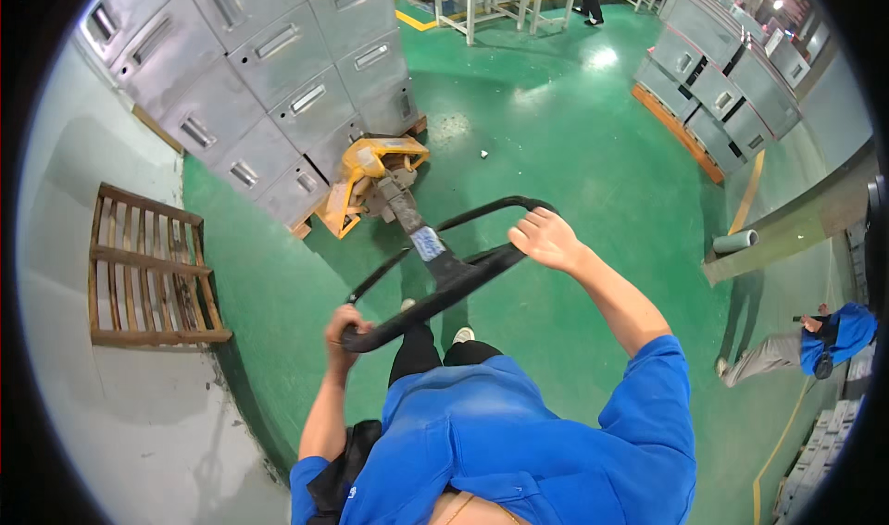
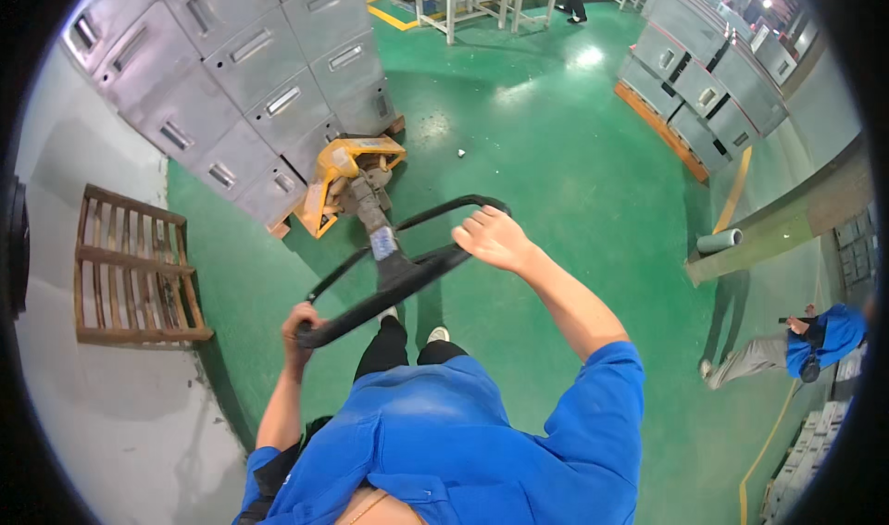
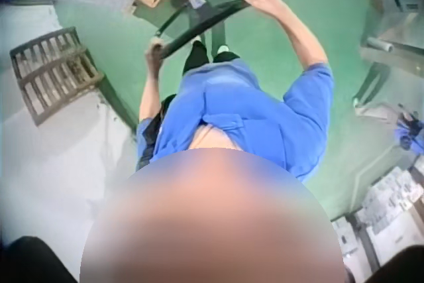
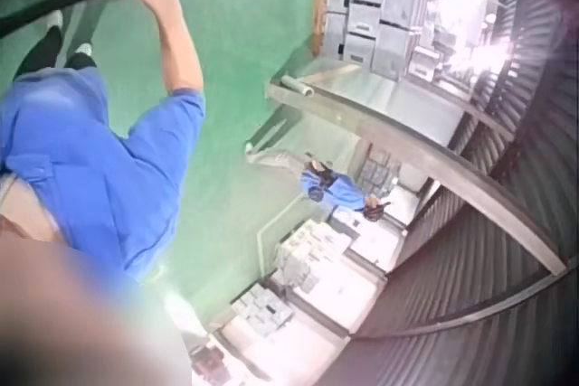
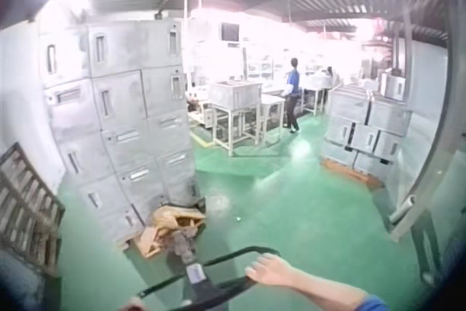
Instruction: The recorder moves a wooden pallet to the wall and then uses a manual pallet jack to transport a stack of metal enclosures across the fabrication floor.
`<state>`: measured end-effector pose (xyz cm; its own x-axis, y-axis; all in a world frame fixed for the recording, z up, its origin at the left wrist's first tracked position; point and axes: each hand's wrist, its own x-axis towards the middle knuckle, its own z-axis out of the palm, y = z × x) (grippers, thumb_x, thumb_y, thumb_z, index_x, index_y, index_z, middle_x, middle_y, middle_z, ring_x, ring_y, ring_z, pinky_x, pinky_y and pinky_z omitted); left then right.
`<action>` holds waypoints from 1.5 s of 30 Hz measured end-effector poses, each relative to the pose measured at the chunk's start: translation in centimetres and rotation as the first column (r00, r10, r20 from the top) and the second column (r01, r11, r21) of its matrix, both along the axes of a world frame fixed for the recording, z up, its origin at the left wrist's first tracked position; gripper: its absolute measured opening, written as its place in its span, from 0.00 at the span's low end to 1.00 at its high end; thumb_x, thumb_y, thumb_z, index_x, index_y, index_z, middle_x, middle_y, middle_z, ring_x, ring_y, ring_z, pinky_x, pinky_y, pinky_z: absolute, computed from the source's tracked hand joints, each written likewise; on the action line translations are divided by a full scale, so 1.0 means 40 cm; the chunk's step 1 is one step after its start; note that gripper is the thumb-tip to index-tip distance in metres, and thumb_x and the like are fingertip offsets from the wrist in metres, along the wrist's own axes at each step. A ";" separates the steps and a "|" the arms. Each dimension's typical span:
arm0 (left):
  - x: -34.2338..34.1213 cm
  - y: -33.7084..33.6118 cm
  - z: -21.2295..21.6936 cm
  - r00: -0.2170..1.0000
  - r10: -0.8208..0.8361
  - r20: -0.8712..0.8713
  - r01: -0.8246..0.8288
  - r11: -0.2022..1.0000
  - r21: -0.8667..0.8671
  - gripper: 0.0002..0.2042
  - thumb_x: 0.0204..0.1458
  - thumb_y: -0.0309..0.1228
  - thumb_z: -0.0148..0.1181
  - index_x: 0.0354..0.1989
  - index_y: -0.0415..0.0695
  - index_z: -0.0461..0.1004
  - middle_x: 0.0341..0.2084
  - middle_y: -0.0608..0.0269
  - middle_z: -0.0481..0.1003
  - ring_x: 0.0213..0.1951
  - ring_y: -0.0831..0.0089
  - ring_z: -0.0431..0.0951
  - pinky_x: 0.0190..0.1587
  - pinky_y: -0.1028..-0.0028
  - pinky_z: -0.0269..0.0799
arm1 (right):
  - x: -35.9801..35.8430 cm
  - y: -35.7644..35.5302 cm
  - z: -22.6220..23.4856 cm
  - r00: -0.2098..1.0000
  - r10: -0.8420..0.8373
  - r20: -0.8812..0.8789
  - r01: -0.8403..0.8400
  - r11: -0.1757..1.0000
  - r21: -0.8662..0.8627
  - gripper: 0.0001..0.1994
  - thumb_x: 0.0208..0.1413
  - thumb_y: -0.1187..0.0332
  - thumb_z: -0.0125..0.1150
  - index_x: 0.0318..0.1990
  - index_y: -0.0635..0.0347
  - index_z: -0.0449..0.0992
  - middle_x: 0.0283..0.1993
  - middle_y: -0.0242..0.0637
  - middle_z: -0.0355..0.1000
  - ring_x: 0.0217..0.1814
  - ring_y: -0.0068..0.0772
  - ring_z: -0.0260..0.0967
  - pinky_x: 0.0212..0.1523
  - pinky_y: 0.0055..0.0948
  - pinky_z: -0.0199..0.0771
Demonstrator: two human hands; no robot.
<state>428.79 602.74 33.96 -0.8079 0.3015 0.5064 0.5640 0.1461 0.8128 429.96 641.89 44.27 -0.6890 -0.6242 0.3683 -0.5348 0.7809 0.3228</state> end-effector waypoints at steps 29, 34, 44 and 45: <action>0.732 0.211 -0.064 0.990 0.103 -0.099 -0.103 0.995 -0.003 0.13 0.36 0.27 0.64 0.20 0.39 0.63 0.19 0.61 0.64 0.27 0.67 0.65 0.34 0.73 0.63 | 0.648 0.210 -0.055 0.997 0.073 -0.016 -0.075 0.978 -0.194 0.05 0.36 0.65 0.49 0.20 0.52 0.60 0.17 0.28 0.58 0.22 0.29 0.60 0.26 0.27 0.57; 0.979 0.349 -0.047 0.982 0.172 -0.075 -0.175 0.984 -0.036 0.09 0.33 0.19 0.59 0.25 0.38 0.66 0.23 0.60 0.67 0.32 0.66 0.68 0.40 0.72 0.64 | 0.852 0.347 -0.045 0.989 0.149 -0.020 -0.149 0.947 -0.284 0.04 0.38 0.67 0.49 0.19 0.51 0.61 0.18 0.27 0.59 0.24 0.28 0.62 0.28 0.26 0.60; 1.455 0.640 0.289 0.883 0.351 -0.310 -0.465 0.579 -0.669 0.20 0.28 0.21 0.63 0.34 0.39 0.66 0.27 0.53 0.68 0.30 0.53 0.67 0.32 0.62 0.62 | 1.189 0.447 0.027 0.981 0.139 -0.133 -0.178 0.918 -0.354 0.03 0.39 0.68 0.49 0.21 0.52 0.62 0.18 0.27 0.59 0.23 0.27 0.62 0.28 0.26 0.60; 1.496 0.663 0.287 0.831 0.381 -0.406 -0.557 0.556 -0.617 0.19 0.26 0.21 0.62 0.31 0.40 0.66 0.24 0.54 0.67 0.27 0.53 0.67 0.29 0.62 0.61 | 1.233 0.450 0.025 0.978 0.152 -0.141 -0.194 0.911 -0.363 0.03 0.39 0.68 0.49 0.21 0.53 0.62 0.18 0.28 0.59 0.23 0.26 0.61 0.27 0.26 0.59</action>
<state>488.63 629.26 45.43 -0.8435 0.2340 0.4834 0.3796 0.8965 0.2284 479.29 659.91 45.27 -0.5257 -0.5327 0.6633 -0.6510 0.7538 0.0894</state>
